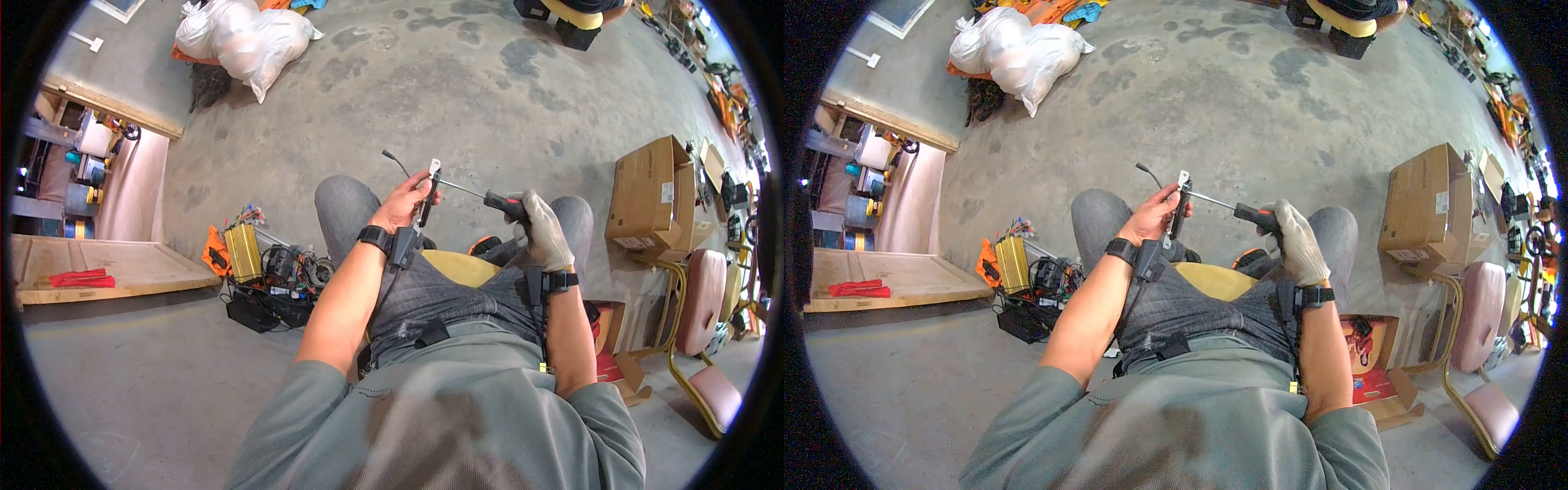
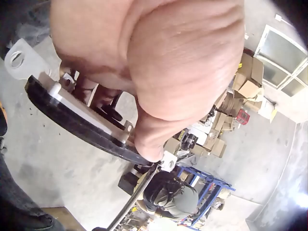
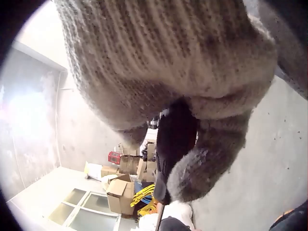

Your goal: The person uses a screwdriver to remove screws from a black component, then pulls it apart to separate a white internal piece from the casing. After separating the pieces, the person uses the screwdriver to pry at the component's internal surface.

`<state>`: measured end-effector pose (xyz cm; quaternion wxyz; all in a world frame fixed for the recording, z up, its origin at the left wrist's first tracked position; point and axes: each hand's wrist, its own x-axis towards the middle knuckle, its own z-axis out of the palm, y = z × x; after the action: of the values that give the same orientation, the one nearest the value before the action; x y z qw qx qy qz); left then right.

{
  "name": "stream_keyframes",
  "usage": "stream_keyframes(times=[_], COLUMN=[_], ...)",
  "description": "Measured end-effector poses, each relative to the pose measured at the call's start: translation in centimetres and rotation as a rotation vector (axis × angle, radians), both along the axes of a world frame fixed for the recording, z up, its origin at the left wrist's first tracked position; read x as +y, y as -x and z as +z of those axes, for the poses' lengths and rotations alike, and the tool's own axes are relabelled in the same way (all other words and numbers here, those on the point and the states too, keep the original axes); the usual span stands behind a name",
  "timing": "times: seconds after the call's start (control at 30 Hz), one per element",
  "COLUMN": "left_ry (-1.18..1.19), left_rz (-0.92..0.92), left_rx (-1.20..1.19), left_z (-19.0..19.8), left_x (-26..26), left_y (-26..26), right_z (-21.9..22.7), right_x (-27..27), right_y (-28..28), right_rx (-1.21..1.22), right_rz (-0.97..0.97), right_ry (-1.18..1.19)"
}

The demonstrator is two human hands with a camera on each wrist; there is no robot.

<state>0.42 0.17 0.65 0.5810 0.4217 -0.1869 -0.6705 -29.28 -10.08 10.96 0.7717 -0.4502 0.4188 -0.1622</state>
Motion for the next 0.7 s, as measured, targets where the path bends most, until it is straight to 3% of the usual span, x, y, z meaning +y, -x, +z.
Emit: stream_keyframes(times=[0.2,0.33,0.4,0.6,0.7], left_ry=[0.002,-0.039,-0.043,-0.014,-0.013], left_rz=[0.015,0.01,0.012,-0.004,-0.014], left_rx=[-0.014,-0.027,-0.024,-0.035,-0.044], left_z=[0.2,0.2,0.2,-0.2,-0.5], left_x=[0.0,0.1,0.1,0.1,0.0], left_y=[0.2,0.1,0.1,0.0,0.0], right_z=[-2.5,-1.0,-0.9,-2.0,-2.4], right_x=[0.9,0.5,-0.1,0.8,0.2], right_y=[-1.3,-0.5,0.3,-1.1,-0.5], right_rx=[-0.201,-0.132,-0.025,-0.133,-0.115], right_rz=[-0.311,-0.2,-0.014,-0.285,-0.211], right_ry=[0.128,-0.015,-0.039,0.077,-0.058])
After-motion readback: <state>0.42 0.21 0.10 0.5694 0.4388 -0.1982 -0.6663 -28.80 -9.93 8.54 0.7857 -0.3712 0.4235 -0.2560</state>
